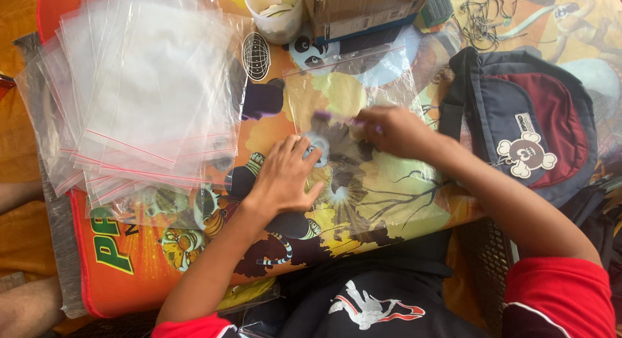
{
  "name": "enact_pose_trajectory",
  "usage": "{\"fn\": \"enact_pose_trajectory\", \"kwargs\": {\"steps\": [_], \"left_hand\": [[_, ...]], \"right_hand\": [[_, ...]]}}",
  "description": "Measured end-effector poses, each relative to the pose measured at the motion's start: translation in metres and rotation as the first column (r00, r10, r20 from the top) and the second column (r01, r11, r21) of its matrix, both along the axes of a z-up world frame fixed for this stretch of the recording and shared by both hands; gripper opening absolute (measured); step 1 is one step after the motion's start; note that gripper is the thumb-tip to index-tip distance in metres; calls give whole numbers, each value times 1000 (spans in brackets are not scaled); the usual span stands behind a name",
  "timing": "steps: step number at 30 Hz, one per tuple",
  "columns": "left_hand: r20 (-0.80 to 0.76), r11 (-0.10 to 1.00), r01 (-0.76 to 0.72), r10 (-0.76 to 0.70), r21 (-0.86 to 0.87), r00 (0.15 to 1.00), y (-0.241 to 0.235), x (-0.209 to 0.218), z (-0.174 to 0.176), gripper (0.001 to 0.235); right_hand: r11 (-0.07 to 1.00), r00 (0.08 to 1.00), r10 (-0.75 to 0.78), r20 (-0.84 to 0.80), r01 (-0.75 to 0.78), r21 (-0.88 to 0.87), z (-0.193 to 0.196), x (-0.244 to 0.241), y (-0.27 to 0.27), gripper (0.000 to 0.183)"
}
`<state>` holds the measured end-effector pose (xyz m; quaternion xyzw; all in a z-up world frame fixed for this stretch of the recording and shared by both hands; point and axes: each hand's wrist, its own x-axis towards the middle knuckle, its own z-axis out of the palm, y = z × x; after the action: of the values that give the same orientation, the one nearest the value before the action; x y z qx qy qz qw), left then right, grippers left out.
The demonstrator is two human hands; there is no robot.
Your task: The person smooths a clear plastic bag over a colorful mat using a purple pen. They then pick up a small dark blue bag with a bear design, place it inside the plastic bag, and seal it.
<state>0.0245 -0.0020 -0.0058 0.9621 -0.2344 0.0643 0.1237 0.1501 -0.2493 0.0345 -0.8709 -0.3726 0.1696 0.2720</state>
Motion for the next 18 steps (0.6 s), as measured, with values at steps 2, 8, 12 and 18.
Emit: {"fn": "enact_pose_trajectory", "kwargs": {"steps": [2, 8, 12, 18], "left_hand": [[160, 999, -19, 27, -51, 987, -4, 18, -12, 35], [283, 987, -63, 104, -150, 953, -4, 21, -25, 42], [216, 983, -77, 113, -167, 970, -7, 21, -15, 42], [139, 971, -62, 96, -231, 986, -8, 20, -13, 40]], "right_hand": [[967, 967, -254, 19, 255, -23, -13, 24, -18, 23], [886, 753, -300, 586, 447, -122, -74, 43, -64, 28], [978, 969, -207, 131, 200, 65, -19, -18, -31, 30], [827, 752, -382, 538, 537, -163, -76, 42, -90, 23]]}}
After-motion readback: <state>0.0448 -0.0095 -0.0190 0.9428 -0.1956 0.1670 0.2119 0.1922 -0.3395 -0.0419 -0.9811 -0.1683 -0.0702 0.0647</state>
